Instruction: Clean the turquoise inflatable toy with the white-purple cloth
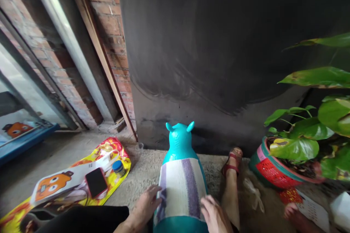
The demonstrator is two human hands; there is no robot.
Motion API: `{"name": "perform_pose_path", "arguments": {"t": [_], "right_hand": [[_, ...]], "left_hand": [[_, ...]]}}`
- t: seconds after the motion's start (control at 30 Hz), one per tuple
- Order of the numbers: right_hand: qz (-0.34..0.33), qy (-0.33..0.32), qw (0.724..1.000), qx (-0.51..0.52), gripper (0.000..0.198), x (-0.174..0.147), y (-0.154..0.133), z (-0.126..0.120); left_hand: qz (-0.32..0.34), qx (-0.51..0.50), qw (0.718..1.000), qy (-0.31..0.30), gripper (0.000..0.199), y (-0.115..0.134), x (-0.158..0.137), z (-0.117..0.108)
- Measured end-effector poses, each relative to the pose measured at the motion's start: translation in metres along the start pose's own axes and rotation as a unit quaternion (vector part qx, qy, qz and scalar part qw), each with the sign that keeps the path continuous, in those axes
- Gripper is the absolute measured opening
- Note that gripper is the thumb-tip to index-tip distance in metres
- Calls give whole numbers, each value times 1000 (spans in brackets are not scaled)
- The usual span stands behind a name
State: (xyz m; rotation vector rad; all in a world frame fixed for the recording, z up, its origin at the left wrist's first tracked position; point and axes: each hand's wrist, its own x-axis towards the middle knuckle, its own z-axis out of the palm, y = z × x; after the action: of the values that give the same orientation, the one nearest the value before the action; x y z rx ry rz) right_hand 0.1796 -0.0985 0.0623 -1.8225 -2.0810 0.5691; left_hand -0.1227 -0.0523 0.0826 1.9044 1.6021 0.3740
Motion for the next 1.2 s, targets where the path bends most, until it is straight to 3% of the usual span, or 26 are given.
{"name": "perform_pose_path", "arguments": {"t": [0.1,0.17,0.27,0.33,0.6,0.87,1.0,1.13,1.2], "right_hand": [[20,135,991,-14,52,41,-27,5],[57,115,991,-44,55,68,-47,16],[122,38,987,-93,54,95,-64,39],[140,29,983,-112,55,108,-65,48],[180,41,972,-146,55,146,-66,42],[188,51,971,-142,55,124,-74,53],[181,56,967,-168,55,92,-64,75],[136,125,956,-226,56,52,-45,106],[115,152,950,-247,58,34,-37,116]], "left_hand": [[-28,-20,997,71,49,5,13,22],[-31,-28,996,72,57,10,19,38],[-37,-8,999,12,71,18,29,56],[-52,7,999,-14,75,21,39,62],[-30,21,999,-5,72,13,83,60],[-55,42,998,-12,73,11,67,65],[-41,74,996,3,79,-2,43,90],[-19,121,989,81,78,-14,18,120],[6,112,990,81,79,-18,8,127]]}}
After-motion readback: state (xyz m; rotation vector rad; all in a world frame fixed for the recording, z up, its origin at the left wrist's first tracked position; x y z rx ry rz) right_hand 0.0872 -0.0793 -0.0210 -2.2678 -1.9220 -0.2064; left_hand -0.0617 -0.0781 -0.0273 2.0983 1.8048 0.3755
